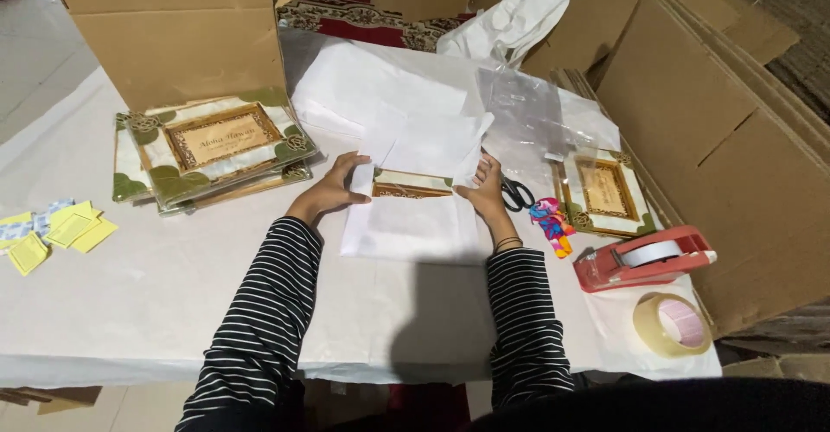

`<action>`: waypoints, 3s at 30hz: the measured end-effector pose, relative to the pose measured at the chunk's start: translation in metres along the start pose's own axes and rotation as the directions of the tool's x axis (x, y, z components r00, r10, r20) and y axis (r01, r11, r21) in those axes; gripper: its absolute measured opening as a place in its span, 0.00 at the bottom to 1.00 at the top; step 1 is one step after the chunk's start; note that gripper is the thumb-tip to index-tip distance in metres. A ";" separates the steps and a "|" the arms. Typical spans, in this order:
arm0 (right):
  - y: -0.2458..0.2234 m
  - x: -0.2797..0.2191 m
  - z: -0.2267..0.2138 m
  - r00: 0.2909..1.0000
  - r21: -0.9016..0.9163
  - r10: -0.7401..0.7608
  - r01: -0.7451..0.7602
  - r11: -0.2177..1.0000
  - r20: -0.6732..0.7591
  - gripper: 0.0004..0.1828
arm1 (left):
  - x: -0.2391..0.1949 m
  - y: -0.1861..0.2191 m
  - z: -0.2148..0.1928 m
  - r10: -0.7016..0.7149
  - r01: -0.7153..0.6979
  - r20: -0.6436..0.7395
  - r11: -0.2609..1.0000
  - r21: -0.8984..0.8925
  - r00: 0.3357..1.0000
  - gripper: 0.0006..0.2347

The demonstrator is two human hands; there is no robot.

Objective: Wrapping small framed pictures in white protective paper at a packaging station.

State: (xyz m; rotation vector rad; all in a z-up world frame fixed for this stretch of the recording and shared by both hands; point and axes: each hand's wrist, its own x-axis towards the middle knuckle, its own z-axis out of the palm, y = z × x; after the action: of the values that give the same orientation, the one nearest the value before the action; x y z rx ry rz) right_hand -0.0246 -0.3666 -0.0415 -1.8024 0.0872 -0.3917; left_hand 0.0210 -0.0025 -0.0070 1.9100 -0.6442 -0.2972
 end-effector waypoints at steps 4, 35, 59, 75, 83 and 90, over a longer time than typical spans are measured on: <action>-0.004 0.010 0.002 1.000 0.130 0.009 -0.009 0.992 -0.006 0.51 | 0.002 -0.003 -0.001 -0.011 0.011 0.004 1.000 -0.002 1.000 0.40; -0.046 0.139 0.051 0.993 -0.840 -0.108 0.093 0.535 0.041 0.13 | 0.007 -0.007 -0.003 -0.028 0.029 0.074 1.000 -0.006 0.997 0.41; 0.029 0.047 -0.023 0.994 -0.482 0.094 -0.106 0.870 -0.049 0.15 | 0.013 -0.017 -0.004 -0.018 0.014 0.097 0.999 0.045 0.995 0.41; -0.080 -0.044 0.017 0.944 -0.634 0.106 0.125 0.763 0.313 0.38 | 0.009 -0.012 -0.005 -0.035 0.033 0.094 0.999 0.022 0.995 0.41; -0.069 0.006 0.022 0.903 -0.718 0.238 0.102 0.688 0.357 0.48 | 0.012 -0.010 -0.004 -0.046 0.042 0.091 0.998 0.042 0.995 0.42; -0.079 0.048 0.038 0.868 -0.777 0.315 0.120 0.618 0.384 0.56 | 0.011 -0.008 -0.006 -0.044 0.039 0.097 0.998 0.053 0.994 0.41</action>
State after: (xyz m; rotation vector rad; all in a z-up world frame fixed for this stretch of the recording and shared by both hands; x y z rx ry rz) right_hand 0.0203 -0.3229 0.0363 -2.7199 -0.0038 0.2777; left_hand 0.0349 -0.0017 -0.0105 1.9686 -0.6841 -0.4066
